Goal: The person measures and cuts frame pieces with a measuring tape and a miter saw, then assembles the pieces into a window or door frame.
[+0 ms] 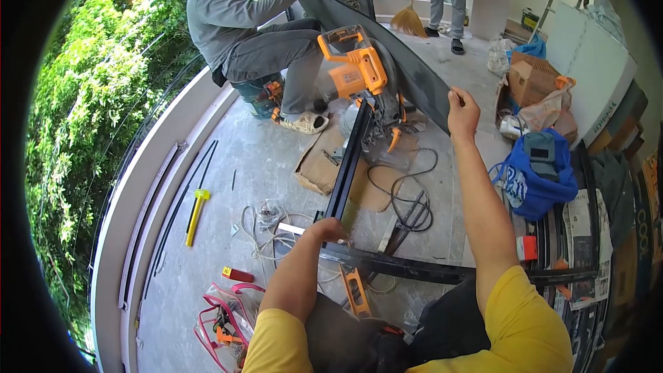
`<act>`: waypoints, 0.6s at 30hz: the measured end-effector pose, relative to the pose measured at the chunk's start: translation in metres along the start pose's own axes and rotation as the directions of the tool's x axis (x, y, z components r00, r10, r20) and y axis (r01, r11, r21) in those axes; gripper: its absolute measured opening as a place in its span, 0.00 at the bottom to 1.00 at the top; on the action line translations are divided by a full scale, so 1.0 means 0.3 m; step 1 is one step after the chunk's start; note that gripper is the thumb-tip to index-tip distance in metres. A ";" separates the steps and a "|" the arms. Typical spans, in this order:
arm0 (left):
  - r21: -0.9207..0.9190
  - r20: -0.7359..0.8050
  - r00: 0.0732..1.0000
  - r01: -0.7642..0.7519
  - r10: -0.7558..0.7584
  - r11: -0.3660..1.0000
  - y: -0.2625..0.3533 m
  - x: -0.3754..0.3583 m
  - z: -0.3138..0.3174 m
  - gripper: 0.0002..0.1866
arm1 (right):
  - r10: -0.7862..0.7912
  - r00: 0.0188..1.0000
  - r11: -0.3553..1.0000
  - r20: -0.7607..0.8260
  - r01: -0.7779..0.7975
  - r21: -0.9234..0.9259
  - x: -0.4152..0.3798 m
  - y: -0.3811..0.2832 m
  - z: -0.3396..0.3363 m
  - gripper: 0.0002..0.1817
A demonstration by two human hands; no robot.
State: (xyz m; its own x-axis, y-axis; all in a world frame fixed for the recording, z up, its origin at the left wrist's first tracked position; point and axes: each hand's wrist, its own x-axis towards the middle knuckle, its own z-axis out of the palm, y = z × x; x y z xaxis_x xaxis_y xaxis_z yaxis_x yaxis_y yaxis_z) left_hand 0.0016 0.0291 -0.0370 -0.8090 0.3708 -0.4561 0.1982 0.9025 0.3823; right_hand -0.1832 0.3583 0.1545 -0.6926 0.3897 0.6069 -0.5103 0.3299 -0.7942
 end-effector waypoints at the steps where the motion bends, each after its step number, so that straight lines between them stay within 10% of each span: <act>1: 0.010 -0.015 1.000 -0.007 0.008 1.000 0.002 0.005 -0.001 0.22 | -0.010 1.000 1.000 0.005 0.010 0.006 0.000 -0.003 -0.002 0.12; 7: 0.004 0.189 0.978 0.086 -0.085 0.996 0.029 0.016 -0.038 0.24 | 0.013 1.000 1.000 0.026 -0.014 0.010 0.001 -0.005 -0.009 0.12; 18: 0.048 0.017 1.000 -0.011 0.010 0.999 -0.021 0.041 0.019 0.21 | 0.052 0.997 0.998 0.050 -0.053 0.031 0.000 -0.011 -0.017 0.12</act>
State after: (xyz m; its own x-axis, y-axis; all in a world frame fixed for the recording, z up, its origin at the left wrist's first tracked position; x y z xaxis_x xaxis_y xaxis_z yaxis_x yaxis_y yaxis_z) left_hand -0.0066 0.0292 -0.0494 -0.7974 0.3838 -0.4657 0.2338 0.9079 0.3480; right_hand -0.1788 0.3616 0.1573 -0.7428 0.3627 0.5628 -0.4883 0.2815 -0.8260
